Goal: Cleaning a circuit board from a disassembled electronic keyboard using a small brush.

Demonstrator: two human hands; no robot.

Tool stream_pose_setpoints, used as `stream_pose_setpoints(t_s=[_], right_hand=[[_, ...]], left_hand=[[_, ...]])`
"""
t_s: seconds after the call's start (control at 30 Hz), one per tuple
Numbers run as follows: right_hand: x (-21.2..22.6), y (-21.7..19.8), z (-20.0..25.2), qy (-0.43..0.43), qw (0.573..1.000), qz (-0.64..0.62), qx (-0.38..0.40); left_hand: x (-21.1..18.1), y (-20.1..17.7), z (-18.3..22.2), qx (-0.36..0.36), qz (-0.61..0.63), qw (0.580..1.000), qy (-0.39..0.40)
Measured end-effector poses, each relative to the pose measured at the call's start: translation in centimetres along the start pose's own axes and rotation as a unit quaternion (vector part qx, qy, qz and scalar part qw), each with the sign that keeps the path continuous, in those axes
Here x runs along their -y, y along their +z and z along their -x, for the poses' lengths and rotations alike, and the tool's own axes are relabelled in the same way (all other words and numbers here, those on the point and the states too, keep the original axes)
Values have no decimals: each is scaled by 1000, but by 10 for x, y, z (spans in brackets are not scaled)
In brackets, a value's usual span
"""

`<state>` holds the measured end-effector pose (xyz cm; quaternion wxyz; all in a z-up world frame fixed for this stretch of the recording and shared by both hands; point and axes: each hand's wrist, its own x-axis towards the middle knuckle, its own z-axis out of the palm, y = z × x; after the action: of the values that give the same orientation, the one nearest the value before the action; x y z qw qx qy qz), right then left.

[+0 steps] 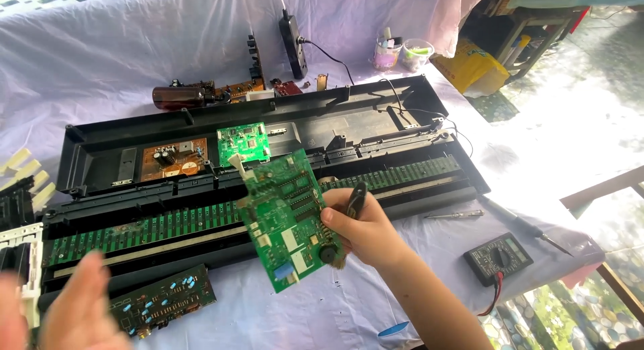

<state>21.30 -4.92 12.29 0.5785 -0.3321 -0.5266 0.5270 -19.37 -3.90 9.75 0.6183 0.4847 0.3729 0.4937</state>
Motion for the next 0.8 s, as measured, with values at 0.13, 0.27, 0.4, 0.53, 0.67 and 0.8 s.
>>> stream_pose_setpoints(t_s=[0.13,0.27,0.4,0.53,0.67,0.8], right_hand=[[71,35,0,-84,993,35,76],[84,59,-1,-115,985,68,109],[75,47,-8,-118,987,111,14],[85,32,-11,-104,942,319,-17],[107,29,7,-140,890,434,-15],[116,45,34,-166,855,428,-239]], left_hand=[[-74,203,-7,-205,-26,961,185],[-71,224,-7,205,249,931,173],[-78,222,-34,223,201,951,77],[66,134,-104,2,130,922,-364],[-47,221,-68,206,278,936,-61],[-54,213,-75,163,167,961,-146]])
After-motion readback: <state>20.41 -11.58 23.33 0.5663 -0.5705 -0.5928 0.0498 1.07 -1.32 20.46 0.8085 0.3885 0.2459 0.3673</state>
